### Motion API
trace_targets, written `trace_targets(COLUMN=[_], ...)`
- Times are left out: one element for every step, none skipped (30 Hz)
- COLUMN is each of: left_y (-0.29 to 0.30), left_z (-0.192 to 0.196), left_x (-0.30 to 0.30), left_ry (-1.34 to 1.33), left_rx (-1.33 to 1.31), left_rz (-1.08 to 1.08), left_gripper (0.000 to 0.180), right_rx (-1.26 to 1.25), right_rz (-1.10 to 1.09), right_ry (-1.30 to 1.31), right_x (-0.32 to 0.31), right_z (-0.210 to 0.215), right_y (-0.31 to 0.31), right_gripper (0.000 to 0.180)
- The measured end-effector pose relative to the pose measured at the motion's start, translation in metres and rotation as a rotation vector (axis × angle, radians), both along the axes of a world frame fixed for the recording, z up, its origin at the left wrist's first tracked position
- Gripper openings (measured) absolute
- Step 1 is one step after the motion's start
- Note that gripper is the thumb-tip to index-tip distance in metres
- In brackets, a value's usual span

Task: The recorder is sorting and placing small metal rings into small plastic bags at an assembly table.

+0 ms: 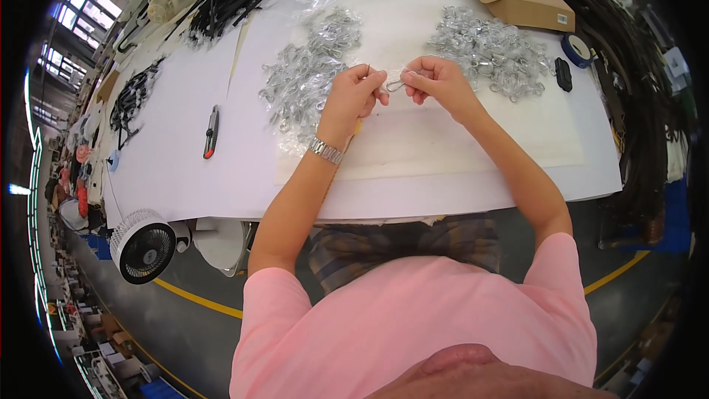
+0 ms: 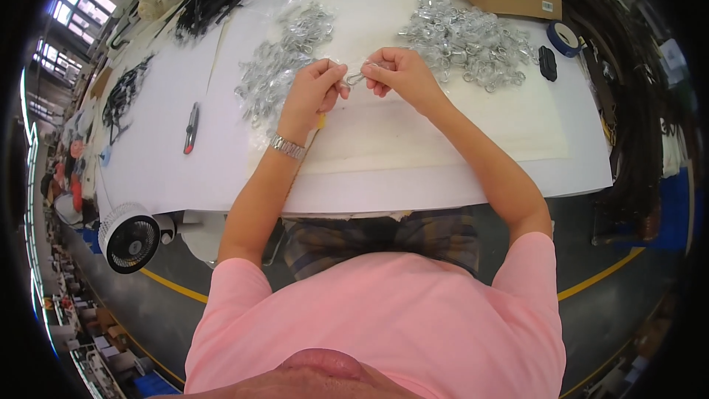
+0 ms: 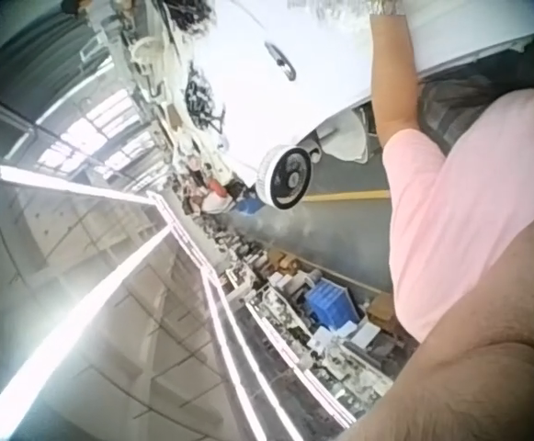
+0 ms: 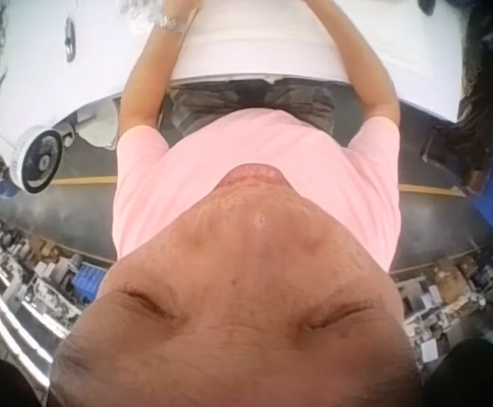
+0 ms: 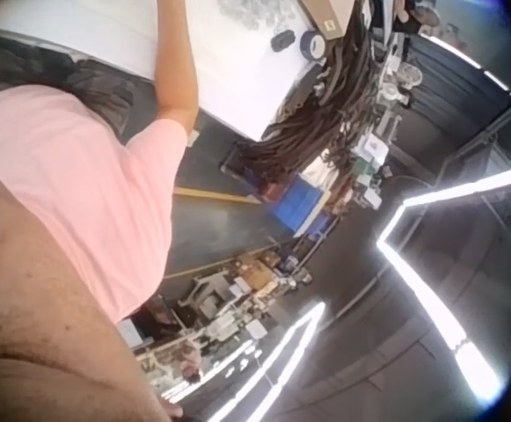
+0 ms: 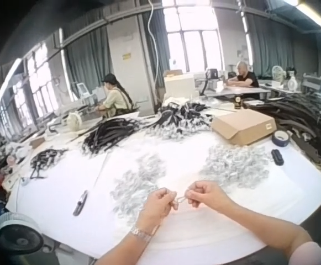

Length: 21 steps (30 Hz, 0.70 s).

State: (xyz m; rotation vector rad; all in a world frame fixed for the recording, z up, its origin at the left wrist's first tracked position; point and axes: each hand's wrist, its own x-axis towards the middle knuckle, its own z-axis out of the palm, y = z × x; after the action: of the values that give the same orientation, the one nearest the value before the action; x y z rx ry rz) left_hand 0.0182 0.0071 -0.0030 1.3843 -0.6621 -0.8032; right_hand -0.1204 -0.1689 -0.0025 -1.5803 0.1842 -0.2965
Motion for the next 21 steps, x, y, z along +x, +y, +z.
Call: trace_targets(left_y=[0.001,0.0,0.0,-0.001,-0.004,-0.007,-0.01,-0.012,-0.014,-0.016,-0.018,-0.022,-0.025,-0.025,-0.025,-0.024,-0.023,-0.021,-0.02,-0.021,-0.021], left_z=[0.0,-0.001,0.001,0.002,0.004,0.012,0.017,0.013,0.012,0.01,0.008,0.008,0.008,0.008,0.009,0.009,0.01,0.011,0.01,0.008,0.007], left_x=[0.003,0.004,0.003,0.002,-0.001,-0.007,-0.01,-0.01,-0.009,-0.008,-0.007,-0.009,-0.011,-0.012,-0.014,-0.016,-0.019,-0.023,-0.025,-0.025,-0.024], left_ry=[0.045,0.039,0.046,0.052,0.046,0.024,0.002,-0.002,0.041,0.085,0.081,0.061,0.043,0.046,-0.018,-0.082,-0.076,-0.083,-0.091,-0.083,0.001], left_rx=[-0.011,-0.01,-0.064,-0.118,-0.111,-0.111,-0.111,-0.105,-0.057,-0.01,-0.011,-0.027,-0.045,-0.046,-0.037,-0.029,-0.029,-0.027,-0.024,-0.025,-0.051], left_rz=[0.0,-0.003,0.084,0.171,0.165,0.16,0.155,0.149,0.029,-0.09,-0.09,-0.064,-0.037,-0.04,0.021,0.083,0.082,0.095,0.107,0.11,0.042], left_gripper=[0.021,0.021,0.021,0.021,0.021,0.022,0.022,0.022,0.022,0.022,0.022,0.022,0.022,0.022,0.021,0.021,0.021,0.021,0.021,0.021,0.021], right_rx=[-0.022,-0.042,-0.036,-0.043,-0.049,-0.041,-0.046,-0.052,-0.051,-0.061,-0.073,-0.073,-0.03,0.012,0.011,0.01,0.009,0.008,-0.009,-0.027,-0.029], right_rz=[-0.026,-0.053,-0.057,-0.066,-0.075,-0.081,-0.04,0.001,0.001,-0.017,-0.035,-0.04,-0.072,-0.104,-0.107,-0.111,-0.114,-0.111,-0.134,-0.157,-0.151], right_ry=[-0.001,-0.003,-0.008,-0.013,-0.017,-0.022,-0.051,-0.08,-0.086,-0.076,-0.065,-0.064,-0.064,-0.063,-0.059,-0.038,-0.017,-0.01,-0.011,-0.012,-0.009], right_x=[0.001,0.001,0.001,0.002,0.001,0.0,-0.001,-0.001,-0.002,-0.003,-0.004,-0.004,-0.004,-0.004,-0.004,-0.003,-0.003,-0.003,-0.004,-0.005,-0.006], right_z=[0.0,0.001,0.001,0.002,0.002,0.004,0.006,0.008,0.011,0.013,0.014,0.014,0.012,0.011,0.01,0.01,0.01,0.011,0.012,0.013,0.017], right_y=[-0.005,-0.01,-0.014,-0.017,-0.019,-0.018,-0.016,-0.014,-0.013,-0.01,-0.009,-0.011,-0.015,-0.016,-0.017,-0.017,-0.018,-0.017,-0.016,-0.014,-0.011], right_gripper=[0.021,0.02,0.02,0.02,0.02,0.02,0.02,0.021,0.021,0.021,0.021,0.021,0.021,0.021,0.021,0.021,0.022,0.022,0.022,0.022,0.022])
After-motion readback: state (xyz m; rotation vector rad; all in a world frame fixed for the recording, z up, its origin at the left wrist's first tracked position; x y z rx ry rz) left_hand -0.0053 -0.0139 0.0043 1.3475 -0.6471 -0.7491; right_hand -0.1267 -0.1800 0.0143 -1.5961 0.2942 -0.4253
